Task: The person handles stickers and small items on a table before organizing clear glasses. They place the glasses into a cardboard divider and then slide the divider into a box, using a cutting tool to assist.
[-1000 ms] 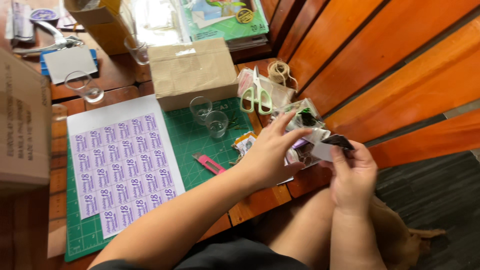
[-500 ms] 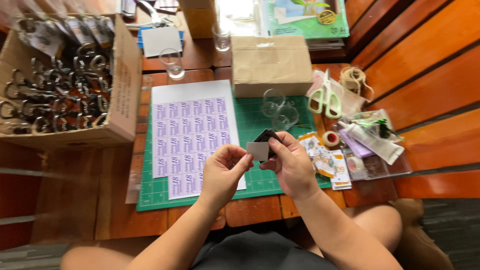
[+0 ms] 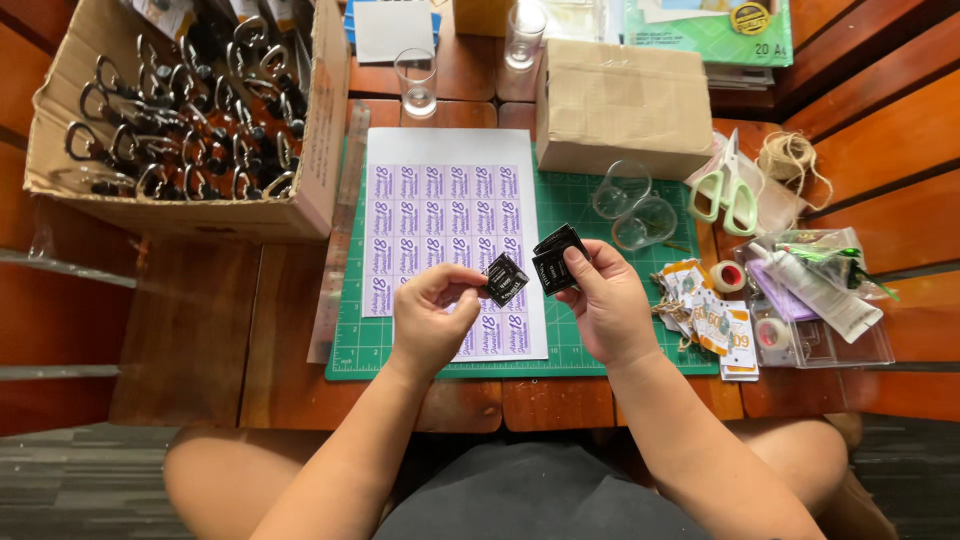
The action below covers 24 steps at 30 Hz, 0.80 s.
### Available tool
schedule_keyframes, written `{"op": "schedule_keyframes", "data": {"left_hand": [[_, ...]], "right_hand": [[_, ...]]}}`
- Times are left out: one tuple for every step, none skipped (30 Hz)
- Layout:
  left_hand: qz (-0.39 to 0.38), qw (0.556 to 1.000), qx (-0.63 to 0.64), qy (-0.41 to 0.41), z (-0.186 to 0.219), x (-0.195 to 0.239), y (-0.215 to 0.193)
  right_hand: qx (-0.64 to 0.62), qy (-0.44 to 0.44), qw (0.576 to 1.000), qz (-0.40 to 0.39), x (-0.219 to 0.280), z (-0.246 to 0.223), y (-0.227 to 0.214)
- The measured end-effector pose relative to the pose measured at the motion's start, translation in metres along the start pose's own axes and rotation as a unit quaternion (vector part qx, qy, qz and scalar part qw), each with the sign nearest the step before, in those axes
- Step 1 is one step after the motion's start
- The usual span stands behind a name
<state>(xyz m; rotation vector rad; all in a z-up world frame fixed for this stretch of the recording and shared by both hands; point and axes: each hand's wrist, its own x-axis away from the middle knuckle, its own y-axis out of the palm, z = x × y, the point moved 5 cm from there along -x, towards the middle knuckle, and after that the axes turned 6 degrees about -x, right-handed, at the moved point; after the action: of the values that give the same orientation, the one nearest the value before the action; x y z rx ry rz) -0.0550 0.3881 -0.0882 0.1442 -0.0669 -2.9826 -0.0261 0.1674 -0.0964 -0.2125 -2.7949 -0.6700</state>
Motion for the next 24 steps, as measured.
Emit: {"op": "schedule_keyframes", "data": {"left_hand": [[0.013, 1.000, -0.016, -0.009, -0.002, 0.001, -0.001], [0.025, 0.999, -0.033, -0.020, -0.004, 0.002, -0.002], [0.027, 0.999, -0.033, -0.022, -0.006, 0.001, -0.003], [0.032, 0.997, -0.071, -0.029, -0.009, -0.001, -0.004], [0.037, 0.993, -0.109, -0.035, -0.012, -0.002, -0.004], [0.038, 0.993, -0.108, -0.036, -0.016, -0.003, -0.005], [0.029, 0.977, -0.211, 0.023, -0.013, -0.003, -0.004], [0.020, 0.946, -0.311, 0.084, -0.011, -0.004, -0.001], [0.021, 0.946, -0.311, 0.084, -0.009, -0.003, 0.000], [0.029, 0.945, -0.307, 0.107, -0.004, -0.002, 0.001], [0.038, 0.943, -0.304, 0.130, 0.001, 0.000, 0.003], [0.037, 0.943, -0.303, 0.130, 0.009, 0.000, 0.006], [-0.023, 0.976, -0.218, 0.014, 0.004, -0.001, 0.012], [-0.082, 0.983, -0.126, -0.103, -0.001, 0.002, 0.019], [-0.082, 0.983, -0.126, -0.104, -0.010, 0.002, 0.024], [-0.076, 0.983, -0.065, -0.156, -0.024, 0.003, 0.028], [-0.070, 0.976, -0.003, -0.207, -0.037, 0.004, 0.033], [-0.070, 0.976, -0.004, -0.206, -0.042, 0.004, 0.033], [-0.046, 0.976, 0.040, -0.208, -0.047, 0.003, 0.032], [-0.022, 0.974, 0.085, -0.211, -0.052, 0.004, 0.031], [-0.023, 0.973, 0.085, -0.212, -0.050, 0.005, 0.031], [-0.003, 0.970, 0.115, -0.215, -0.047, 0.006, 0.029], [0.016, 0.965, 0.144, -0.218, -0.044, 0.007, 0.027], [0.017, 0.965, 0.144, -0.217, -0.046, 0.007, 0.025]], "right_hand": [[0.006, 0.008, 1.000, -0.001, 0.001, 0.004, 0.001], [0.012, 0.016, 1.000, 0.000, 0.003, 0.008, 0.000], [0.013, 0.018, 1.000, -0.001, 0.004, 0.011, 0.001], [0.027, 0.019, 0.999, 0.000, 0.005, 0.013, 0.000], [0.040, 0.020, 0.999, 0.000, 0.007, 0.015, 0.000], [0.042, 0.022, 0.999, 0.000, 0.007, 0.018, 0.000], [0.059, 0.017, 0.998, -0.003, 0.008, 0.019, 0.000], [0.075, 0.011, 0.997, -0.007, 0.008, 0.021, 0.000], [0.076, 0.012, 0.997, -0.008, 0.007, 0.023, -0.001], [0.076, 0.013, 0.997, -0.025, 0.007, 0.026, -0.001], [0.076, 0.015, 0.996, -0.042, 0.007, 0.028, -0.001], [0.077, 0.015, 0.996, -0.042, 0.005, 0.032, -0.003], [0.082, 0.010, 0.995, -0.058, 0.003, 0.035, -0.004], [0.088, 0.005, 0.993, -0.076, 0.002, 0.039, -0.005], [0.089, 0.006, 0.993, -0.075, 0.003, 0.040, -0.004], [0.095, 0.000, 0.992, -0.088, 0.004, 0.039, -0.001], [0.100, -0.007, 0.990, -0.101, 0.004, 0.039, 0.002], [0.100, -0.008, 0.990, -0.101, 0.004, 0.037, 0.005], [0.094, -0.024, 0.989, -0.116, 0.005, 0.035, 0.009], [0.088, -0.040, 0.987, -0.129, 0.006, 0.033, 0.012], [0.088, -0.039, 0.987, -0.128, 0.006, 0.031, 0.012], [0.085, -0.040, 0.988, -0.120, 0.006, 0.029, 0.011], [0.083, -0.041, 0.989, -0.113, 0.006, 0.027, 0.011], [0.082, -0.041, 0.989, -0.114, 0.006, 0.027, 0.010]]}}
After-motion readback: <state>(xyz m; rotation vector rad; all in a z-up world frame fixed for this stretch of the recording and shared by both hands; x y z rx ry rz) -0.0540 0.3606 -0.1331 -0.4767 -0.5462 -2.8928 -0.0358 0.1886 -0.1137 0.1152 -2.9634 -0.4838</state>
